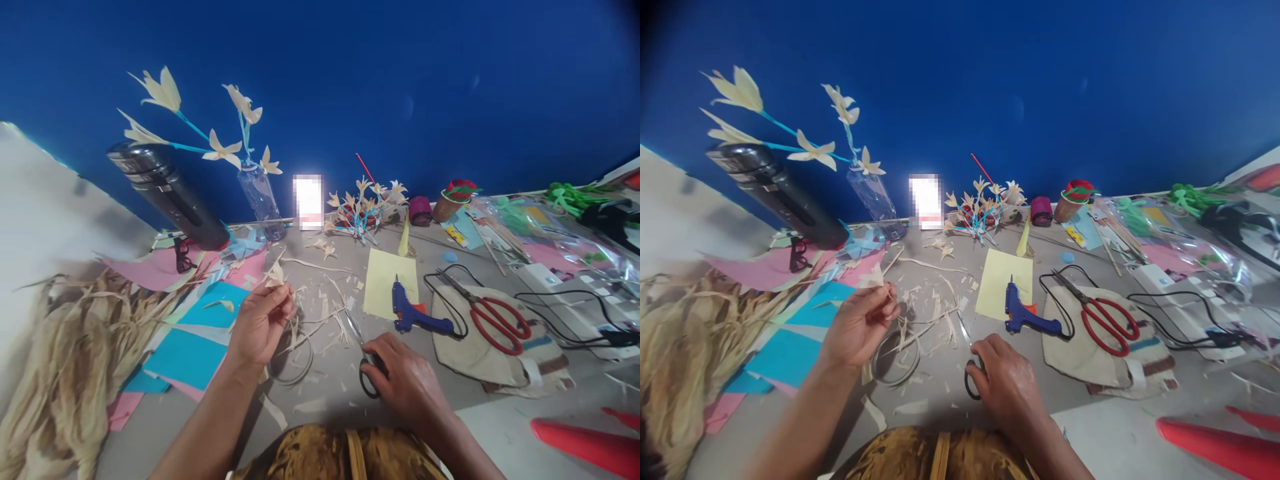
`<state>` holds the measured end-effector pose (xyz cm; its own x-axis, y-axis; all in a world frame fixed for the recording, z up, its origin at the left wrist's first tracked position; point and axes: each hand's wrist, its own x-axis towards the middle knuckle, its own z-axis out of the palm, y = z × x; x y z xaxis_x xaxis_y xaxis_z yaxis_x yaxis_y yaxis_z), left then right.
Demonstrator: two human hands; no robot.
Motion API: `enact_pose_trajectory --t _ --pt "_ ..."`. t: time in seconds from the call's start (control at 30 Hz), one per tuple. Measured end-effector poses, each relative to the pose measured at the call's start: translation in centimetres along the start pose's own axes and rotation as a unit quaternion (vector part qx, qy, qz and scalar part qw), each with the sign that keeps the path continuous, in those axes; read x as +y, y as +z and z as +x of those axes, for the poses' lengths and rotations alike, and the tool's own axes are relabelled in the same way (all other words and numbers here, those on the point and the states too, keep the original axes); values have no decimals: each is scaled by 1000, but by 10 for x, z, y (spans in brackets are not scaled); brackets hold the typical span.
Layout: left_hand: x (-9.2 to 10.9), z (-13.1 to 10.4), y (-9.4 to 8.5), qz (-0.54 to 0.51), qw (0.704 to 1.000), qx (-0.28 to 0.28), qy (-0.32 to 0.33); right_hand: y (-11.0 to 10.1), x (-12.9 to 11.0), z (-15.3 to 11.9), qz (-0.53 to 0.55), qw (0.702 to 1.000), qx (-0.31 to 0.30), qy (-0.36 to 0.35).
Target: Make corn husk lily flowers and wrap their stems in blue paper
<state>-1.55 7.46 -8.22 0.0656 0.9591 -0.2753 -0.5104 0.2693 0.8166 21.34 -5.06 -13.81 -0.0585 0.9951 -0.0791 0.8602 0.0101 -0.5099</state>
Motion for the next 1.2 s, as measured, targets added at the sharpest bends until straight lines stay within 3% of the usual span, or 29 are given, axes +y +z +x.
enact_pose_trajectory --t 0.23,0.43,0.7,0.93,1.2 --pt "-8 3 -3 -10 1000 -20 -15 -4 5 -15 -6 999 -31 28" --pt "-12 5 -5 4 1000 -29 -9 -23 1 -1 -47 997 -65 -2" --pt "-14 13 -14 0 1000 16 15 -51 -47 67 -162 984 -45 -53" --pt "-13 18 -19 1 999 40 30 -27 -52 139 -238 971 -36 -7" --pt "-14 14 -16 3 1000 25 15 -15 -41 151 -236 970 -55 -14"
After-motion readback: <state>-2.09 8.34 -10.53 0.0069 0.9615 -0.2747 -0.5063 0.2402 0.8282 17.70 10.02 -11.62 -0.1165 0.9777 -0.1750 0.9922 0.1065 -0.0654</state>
